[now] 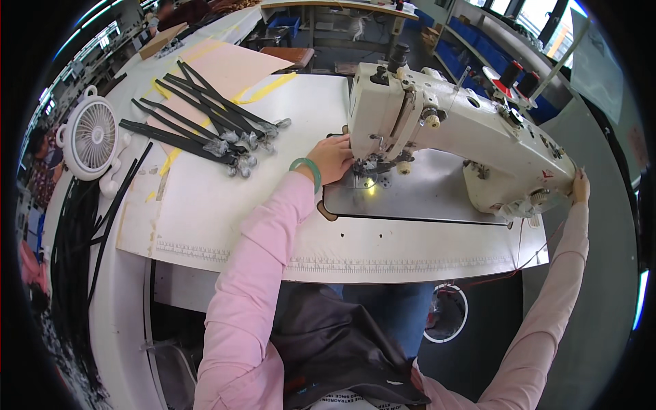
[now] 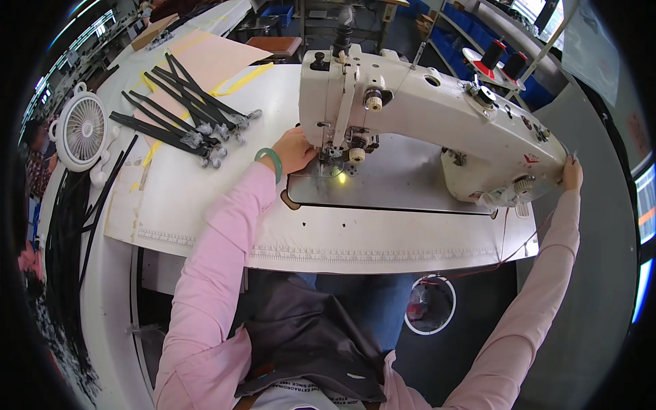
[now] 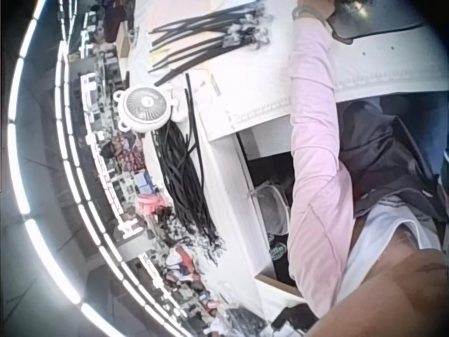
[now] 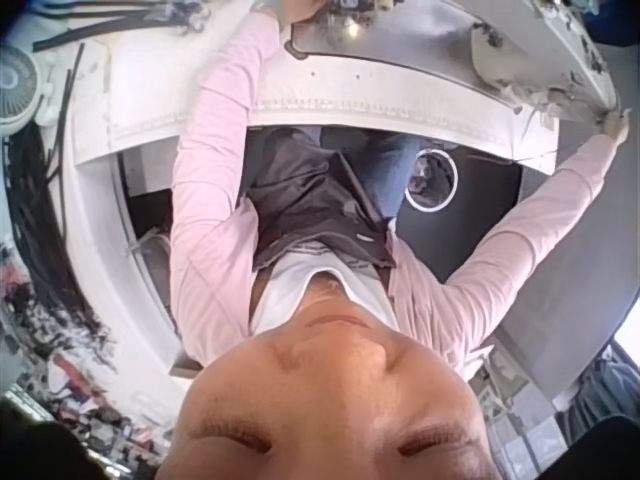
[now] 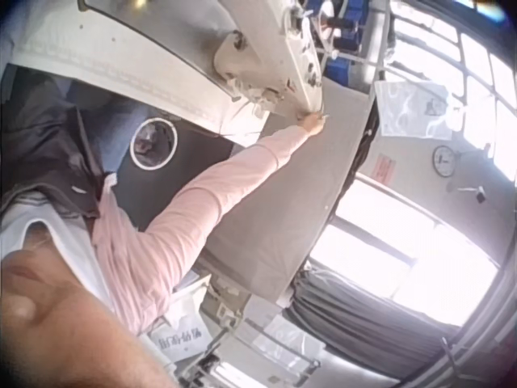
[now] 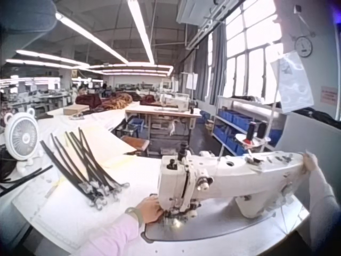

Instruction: The person operates an industrial sewing machine to stitch long black straps. They repeatedly feed each strap through the machine, guide it under the needle, and cut the thread after each pass. Finished straps are placed on the table to the left.

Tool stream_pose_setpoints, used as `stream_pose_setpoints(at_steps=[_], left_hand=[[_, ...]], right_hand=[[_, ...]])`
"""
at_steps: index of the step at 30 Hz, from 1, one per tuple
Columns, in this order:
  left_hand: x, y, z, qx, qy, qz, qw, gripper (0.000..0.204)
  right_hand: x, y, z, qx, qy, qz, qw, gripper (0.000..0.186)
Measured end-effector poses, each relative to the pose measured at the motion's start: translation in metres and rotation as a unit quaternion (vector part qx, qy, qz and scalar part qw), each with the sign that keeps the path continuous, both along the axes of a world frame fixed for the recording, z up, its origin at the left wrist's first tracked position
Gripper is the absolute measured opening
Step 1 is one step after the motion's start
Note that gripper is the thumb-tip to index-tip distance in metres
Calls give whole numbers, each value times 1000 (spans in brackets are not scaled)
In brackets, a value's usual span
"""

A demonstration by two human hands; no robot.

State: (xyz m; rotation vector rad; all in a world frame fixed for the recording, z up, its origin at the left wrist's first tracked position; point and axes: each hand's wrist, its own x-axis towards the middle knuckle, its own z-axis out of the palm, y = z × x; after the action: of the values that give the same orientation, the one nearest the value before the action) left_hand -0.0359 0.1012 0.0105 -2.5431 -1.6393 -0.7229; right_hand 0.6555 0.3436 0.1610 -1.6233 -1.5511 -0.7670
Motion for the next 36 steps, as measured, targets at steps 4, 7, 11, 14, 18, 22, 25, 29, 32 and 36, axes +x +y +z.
stream_pose_setpoints(at_steps=[4,7,11,14,18,22,25,29,32,36], left_hand=[[-16,-19,6,-41,38,46,997,23],[-9,-13,5,-35,18,41,998,23],[-20,-23,-5,116,72,108,985,21],[8,-53,35,-117,142,221,958,22],[17,-59,9,5,-118,193,974,18],[10,-60,4,26,-101,180,978,15],[13,-57,5,33,-107,168,979,13],[15,-56,5,30,-118,164,979,12],[13,-55,5,31,-116,169,978,11],[11,-56,4,34,-106,180,977,11]], right_hand=[[-41,-2,-58,-137,258,104,951,45],[-35,-21,-71,-40,345,137,928,46],[-60,-36,-66,-86,343,113,928,45],[-68,-52,-59,-126,356,100,920,44],[-46,-46,-62,-92,414,146,894,39],[-100,-56,-112,-50,579,253,773,41],[-103,-70,-112,-44,625,293,722,45],[-69,-52,-76,-73,532,214,816,48],[-59,-35,-41,-134,453,157,867,45],[-63,-34,-52,-127,464,134,867,43]])
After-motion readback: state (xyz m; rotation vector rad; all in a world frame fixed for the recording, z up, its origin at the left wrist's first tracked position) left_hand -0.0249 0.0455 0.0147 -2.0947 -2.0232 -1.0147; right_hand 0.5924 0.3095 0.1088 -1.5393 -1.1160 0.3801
